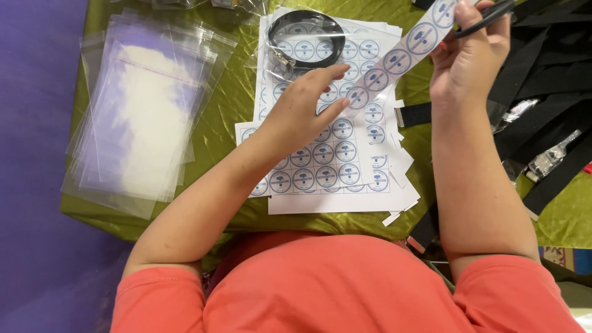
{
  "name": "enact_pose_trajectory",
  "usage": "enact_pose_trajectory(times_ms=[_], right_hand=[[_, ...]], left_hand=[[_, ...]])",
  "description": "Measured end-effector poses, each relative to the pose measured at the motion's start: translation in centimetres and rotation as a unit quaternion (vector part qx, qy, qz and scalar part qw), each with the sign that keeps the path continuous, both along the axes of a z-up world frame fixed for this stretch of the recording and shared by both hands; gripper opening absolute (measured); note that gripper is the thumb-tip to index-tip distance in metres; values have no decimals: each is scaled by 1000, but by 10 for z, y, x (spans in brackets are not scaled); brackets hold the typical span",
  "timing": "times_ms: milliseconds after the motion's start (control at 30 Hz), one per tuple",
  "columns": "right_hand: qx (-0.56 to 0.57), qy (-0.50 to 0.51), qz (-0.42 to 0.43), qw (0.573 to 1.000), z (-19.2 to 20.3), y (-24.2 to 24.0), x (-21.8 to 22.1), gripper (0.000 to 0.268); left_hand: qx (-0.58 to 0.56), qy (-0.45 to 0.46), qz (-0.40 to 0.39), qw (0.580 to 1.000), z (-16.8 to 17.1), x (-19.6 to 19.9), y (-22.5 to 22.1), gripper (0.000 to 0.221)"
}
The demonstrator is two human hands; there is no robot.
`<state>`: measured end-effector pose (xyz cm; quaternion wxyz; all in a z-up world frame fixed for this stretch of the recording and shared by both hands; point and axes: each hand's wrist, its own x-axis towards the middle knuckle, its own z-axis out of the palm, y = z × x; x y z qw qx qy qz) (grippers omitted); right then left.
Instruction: Cutting labels from a sheet and packaging black belts into individual plastic bags.
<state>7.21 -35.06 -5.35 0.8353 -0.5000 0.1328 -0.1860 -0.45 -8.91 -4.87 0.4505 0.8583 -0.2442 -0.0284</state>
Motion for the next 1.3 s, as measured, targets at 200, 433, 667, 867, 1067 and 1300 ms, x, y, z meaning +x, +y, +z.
enact_pose_trajectory(times_ms=[200, 433, 667, 867, 1067, 1300], right_hand=[[-37, 30, 90, 995, 28, 32, -25, 23], [-82, 2, 165, 983, 58, 41, -31, 23], [-202, -22, 270, 941, 84, 37, -48, 33], [-208, -5, 346, 915, 41, 34, -49, 37], [-182, -26, 320, 930, 39, 37, -29, 35], [-123, -46, 255, 958, 36, 36, -26, 33]], left_hand=[[-55, 37, -10, 998, 13, 8, -11, 52], [-17, 46, -43, 998, 54, 19, -13, 31], [-353, 91, 49, 930, 69, 24, -9, 22], [-409, 112, 114, 899, 60, 32, -3, 17], [-367, 116, 101, 917, 40, 30, -10, 22], [-260, 154, 64, 951, 34, 25, -10, 18]])
